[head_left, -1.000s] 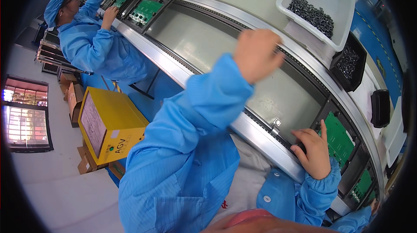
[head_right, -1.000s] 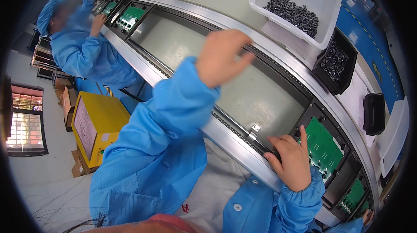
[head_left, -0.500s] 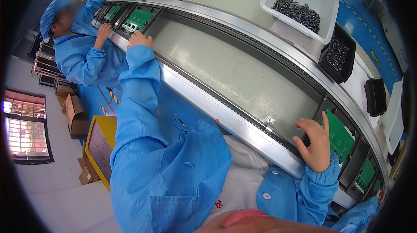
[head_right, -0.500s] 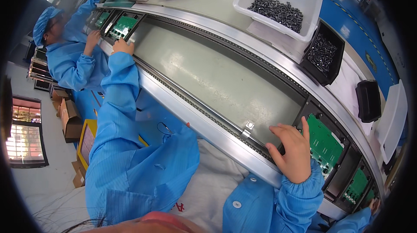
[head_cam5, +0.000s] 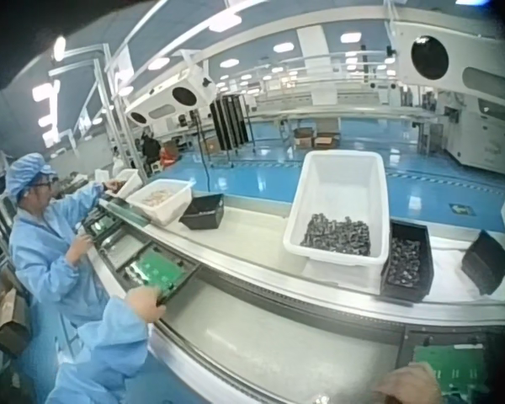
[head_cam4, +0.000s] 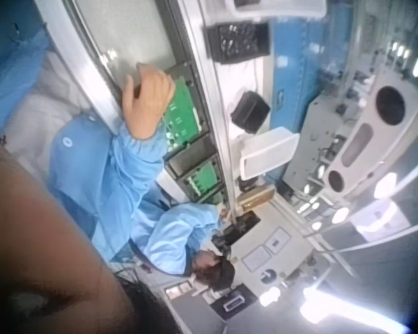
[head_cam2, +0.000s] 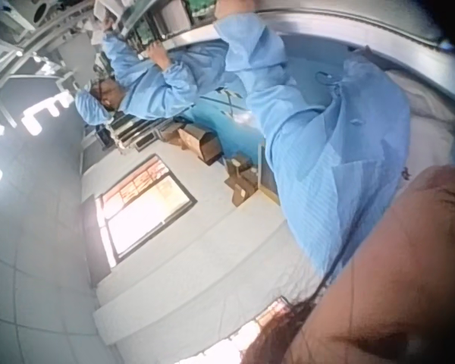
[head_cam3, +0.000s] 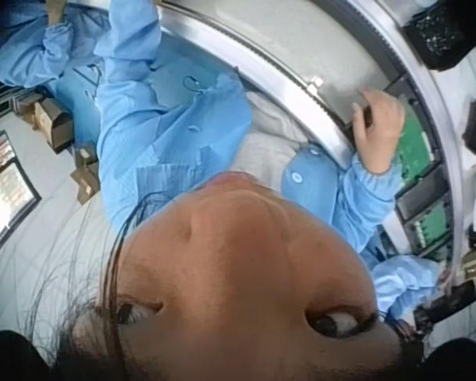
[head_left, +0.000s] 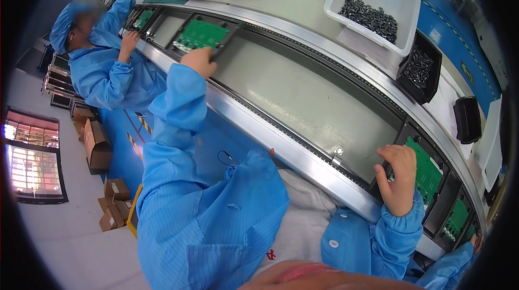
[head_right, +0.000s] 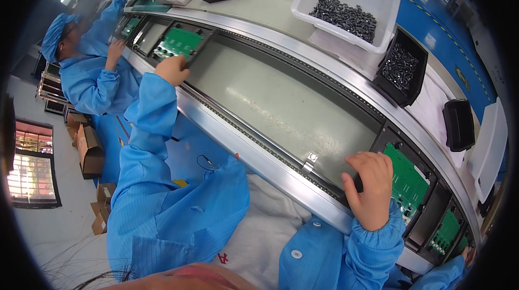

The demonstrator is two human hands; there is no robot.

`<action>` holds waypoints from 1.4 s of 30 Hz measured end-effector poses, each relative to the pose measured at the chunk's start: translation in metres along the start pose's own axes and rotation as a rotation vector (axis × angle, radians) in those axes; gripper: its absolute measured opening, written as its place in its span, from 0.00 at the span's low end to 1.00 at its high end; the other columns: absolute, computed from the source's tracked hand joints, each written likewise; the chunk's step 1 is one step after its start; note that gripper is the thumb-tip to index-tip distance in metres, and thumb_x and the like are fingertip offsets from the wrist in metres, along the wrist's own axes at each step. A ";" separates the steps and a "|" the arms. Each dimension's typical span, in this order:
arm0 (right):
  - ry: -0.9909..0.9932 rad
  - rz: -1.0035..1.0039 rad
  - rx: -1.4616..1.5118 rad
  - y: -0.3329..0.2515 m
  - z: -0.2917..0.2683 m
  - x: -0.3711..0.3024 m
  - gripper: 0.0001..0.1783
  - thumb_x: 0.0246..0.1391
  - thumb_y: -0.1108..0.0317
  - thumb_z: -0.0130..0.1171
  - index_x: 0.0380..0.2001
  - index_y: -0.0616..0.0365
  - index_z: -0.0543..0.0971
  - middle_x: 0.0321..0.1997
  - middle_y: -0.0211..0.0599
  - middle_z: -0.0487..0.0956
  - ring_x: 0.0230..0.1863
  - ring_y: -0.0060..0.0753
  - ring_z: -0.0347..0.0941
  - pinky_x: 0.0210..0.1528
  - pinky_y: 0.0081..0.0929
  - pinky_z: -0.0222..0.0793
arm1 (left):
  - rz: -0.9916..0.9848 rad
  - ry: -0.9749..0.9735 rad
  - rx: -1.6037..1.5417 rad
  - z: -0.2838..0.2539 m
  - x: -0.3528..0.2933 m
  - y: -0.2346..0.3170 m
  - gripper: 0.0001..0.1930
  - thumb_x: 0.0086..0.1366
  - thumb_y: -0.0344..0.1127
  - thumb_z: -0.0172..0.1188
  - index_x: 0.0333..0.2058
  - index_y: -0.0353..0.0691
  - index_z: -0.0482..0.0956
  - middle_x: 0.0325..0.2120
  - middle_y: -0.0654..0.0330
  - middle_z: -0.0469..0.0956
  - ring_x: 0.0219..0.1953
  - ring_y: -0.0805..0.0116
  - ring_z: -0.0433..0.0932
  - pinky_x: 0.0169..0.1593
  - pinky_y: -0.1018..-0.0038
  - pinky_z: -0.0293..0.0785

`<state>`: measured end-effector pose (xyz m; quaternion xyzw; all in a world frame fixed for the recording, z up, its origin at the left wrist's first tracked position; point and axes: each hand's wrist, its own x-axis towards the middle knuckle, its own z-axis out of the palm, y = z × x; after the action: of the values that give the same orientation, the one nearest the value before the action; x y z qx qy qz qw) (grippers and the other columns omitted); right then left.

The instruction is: The person picks up electronic components from a container and inserts them onto circuit boards by hand, then pushes the board fixtures along the conveyor track.

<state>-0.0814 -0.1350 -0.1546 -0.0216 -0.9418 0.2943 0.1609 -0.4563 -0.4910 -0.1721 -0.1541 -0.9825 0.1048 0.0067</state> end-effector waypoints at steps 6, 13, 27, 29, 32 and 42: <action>0.014 -0.041 0.028 0.001 0.005 0.001 0.15 0.40 0.74 0.60 0.37 0.58 0.77 0.39 0.36 0.77 0.45 0.41 0.70 0.52 0.36 0.61 | 0.545 -0.168 -0.243 -0.041 -0.070 0.109 0.10 0.52 0.33 0.53 0.32 0.38 0.77 0.27 0.49 0.80 0.29 0.45 0.77 0.35 0.60 0.74; 0.007 0.011 -0.018 0.000 0.002 0.000 0.15 0.41 0.74 0.59 0.37 0.59 0.76 0.41 0.37 0.77 0.46 0.42 0.70 0.52 0.34 0.62 | 0.980 -0.258 -0.166 -0.051 -0.112 0.216 0.08 0.52 0.34 0.56 0.29 0.36 0.76 0.21 0.51 0.79 0.24 0.51 0.78 0.31 0.61 0.75; 0.075 0.125 -0.073 0.009 0.002 -0.001 0.14 0.43 0.76 0.55 0.38 0.60 0.76 0.46 0.39 0.76 0.48 0.41 0.69 0.53 0.33 0.62 | 1.327 -0.391 -0.068 -0.087 -0.159 0.317 0.08 0.52 0.31 0.59 0.30 0.34 0.78 0.22 0.54 0.79 0.23 0.60 0.78 0.29 0.67 0.73; 0.091 0.128 -0.070 0.007 0.001 -0.001 0.14 0.44 0.77 0.55 0.38 0.60 0.76 0.46 0.39 0.76 0.48 0.41 0.70 0.53 0.32 0.62 | 1.375 -0.411 -0.063 -0.091 -0.159 0.319 0.07 0.52 0.31 0.59 0.29 0.35 0.79 0.22 0.55 0.79 0.23 0.61 0.77 0.30 0.67 0.72; 0.105 0.126 -0.065 0.006 0.002 -0.001 0.13 0.44 0.77 0.54 0.37 0.61 0.76 0.46 0.39 0.76 0.48 0.41 0.70 0.53 0.32 0.62 | 1.418 -0.432 -0.059 -0.091 -0.160 0.323 0.07 0.51 0.32 0.59 0.28 0.36 0.79 0.22 0.55 0.79 0.23 0.61 0.76 0.31 0.66 0.72; 0.102 0.153 -0.029 0.007 0.002 -0.002 0.13 0.43 0.80 0.54 0.35 0.59 0.77 0.45 0.36 0.77 0.47 0.40 0.69 0.54 0.32 0.61 | 1.356 -0.264 -0.089 -0.066 -0.176 0.341 0.05 0.50 0.33 0.61 0.27 0.40 0.81 0.22 0.57 0.79 0.23 0.64 0.75 0.30 0.66 0.68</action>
<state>-0.0802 -0.1306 -0.1603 -0.1105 -0.9322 0.2906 0.1855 -0.1832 -0.2138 -0.1746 -0.7203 -0.6651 0.0635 -0.1862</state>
